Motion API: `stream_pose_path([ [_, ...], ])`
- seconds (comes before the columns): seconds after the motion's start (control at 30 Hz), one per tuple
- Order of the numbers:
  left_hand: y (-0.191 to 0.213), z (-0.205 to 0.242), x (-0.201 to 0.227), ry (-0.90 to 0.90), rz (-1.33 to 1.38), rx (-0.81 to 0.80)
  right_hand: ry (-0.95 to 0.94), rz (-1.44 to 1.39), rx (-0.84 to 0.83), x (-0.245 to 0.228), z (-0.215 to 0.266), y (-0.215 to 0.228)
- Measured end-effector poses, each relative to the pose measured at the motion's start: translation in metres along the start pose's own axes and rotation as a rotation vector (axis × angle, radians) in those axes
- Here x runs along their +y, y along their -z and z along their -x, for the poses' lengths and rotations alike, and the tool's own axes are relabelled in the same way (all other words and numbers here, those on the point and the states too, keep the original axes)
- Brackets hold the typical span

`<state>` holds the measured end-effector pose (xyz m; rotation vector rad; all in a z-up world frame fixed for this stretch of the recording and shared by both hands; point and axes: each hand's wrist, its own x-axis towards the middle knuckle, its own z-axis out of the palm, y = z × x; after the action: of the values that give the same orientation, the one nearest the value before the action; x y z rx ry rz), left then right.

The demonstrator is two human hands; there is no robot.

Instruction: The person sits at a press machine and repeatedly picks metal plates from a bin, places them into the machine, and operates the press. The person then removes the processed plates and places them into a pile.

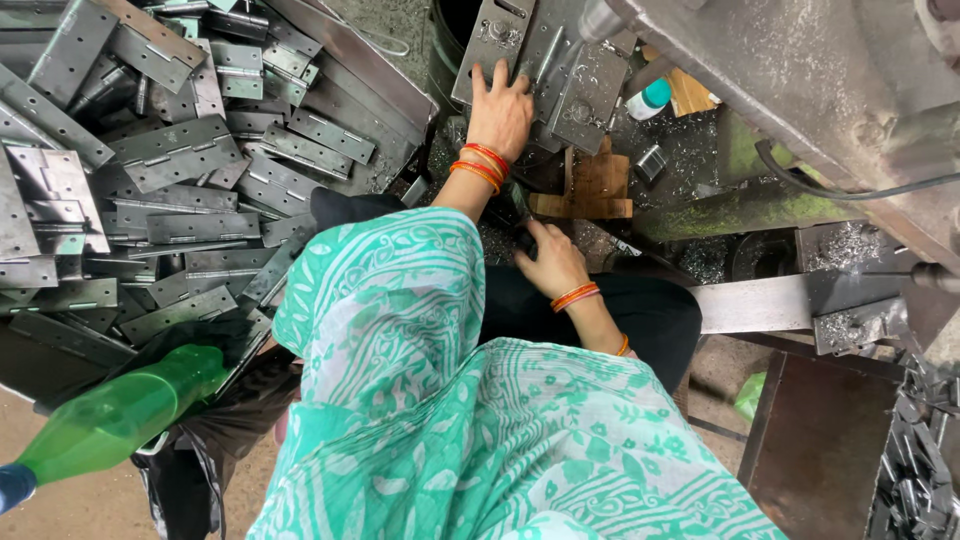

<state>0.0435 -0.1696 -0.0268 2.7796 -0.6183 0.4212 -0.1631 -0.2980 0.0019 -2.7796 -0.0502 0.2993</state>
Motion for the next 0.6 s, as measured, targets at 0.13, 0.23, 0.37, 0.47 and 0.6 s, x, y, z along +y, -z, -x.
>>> stream_pose_path([
  [0.13, 0.003, -0.003, 0.0, -0.017, -0.009, -0.059, -0.051, -0.001, 0.056, -0.001, 0.013, -0.027],
  [0.23, 0.004, -0.001, -0.005, -0.022, 0.008, -0.01, -0.019, -0.096, 0.158, 0.001, 0.02, -0.046],
  [0.37, 0.002, 0.004, 0.002, -0.034, -0.002, 0.023, -0.077, -0.054, 0.06, 0.004, 0.024, -0.039],
  [0.47, 0.007, 0.002, -0.001, -0.005, -0.028, 0.008, -0.018, -0.007, 0.007, -0.001, 0.007, -0.015],
  [0.6, 0.01, -0.001, 0.002, 0.007, -0.025, -0.041, -0.003, 0.012, -0.022, -0.003, 0.0, 0.003],
])
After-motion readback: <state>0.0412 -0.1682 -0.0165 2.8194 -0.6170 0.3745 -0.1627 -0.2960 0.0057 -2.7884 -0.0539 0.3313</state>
